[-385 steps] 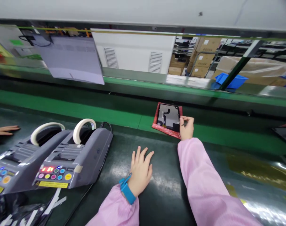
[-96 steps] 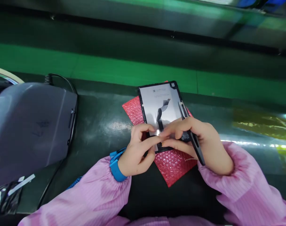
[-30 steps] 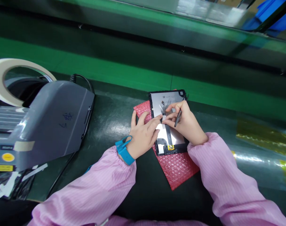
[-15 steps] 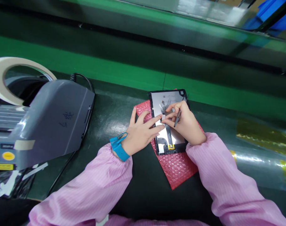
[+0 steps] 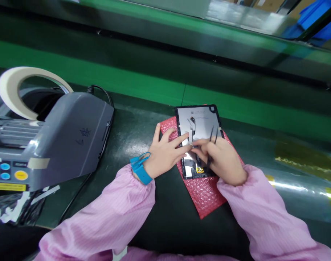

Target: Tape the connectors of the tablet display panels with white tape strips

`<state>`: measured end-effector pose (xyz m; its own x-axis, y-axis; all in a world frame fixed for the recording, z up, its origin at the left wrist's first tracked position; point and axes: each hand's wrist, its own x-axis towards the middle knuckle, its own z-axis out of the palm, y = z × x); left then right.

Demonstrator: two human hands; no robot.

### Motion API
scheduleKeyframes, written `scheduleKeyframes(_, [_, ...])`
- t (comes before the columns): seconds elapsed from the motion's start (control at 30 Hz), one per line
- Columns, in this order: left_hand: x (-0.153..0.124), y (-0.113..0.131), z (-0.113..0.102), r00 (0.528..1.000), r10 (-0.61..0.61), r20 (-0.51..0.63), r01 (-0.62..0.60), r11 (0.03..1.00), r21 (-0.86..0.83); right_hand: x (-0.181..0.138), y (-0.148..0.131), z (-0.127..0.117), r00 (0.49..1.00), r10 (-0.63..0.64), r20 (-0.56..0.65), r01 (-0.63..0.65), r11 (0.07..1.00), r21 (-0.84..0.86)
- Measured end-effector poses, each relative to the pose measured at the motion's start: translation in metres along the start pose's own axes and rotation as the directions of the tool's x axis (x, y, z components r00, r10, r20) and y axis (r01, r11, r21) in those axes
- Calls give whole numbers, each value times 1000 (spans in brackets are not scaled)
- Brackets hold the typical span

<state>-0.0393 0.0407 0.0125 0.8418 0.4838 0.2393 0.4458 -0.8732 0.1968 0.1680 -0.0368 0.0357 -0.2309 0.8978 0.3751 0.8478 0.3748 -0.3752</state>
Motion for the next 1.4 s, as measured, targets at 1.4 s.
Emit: scheduleKeyframes(1.4, [-5,-9,9,982,-186,28,186,983,8,-25,35,-24,694,719,35,-668,626,403])
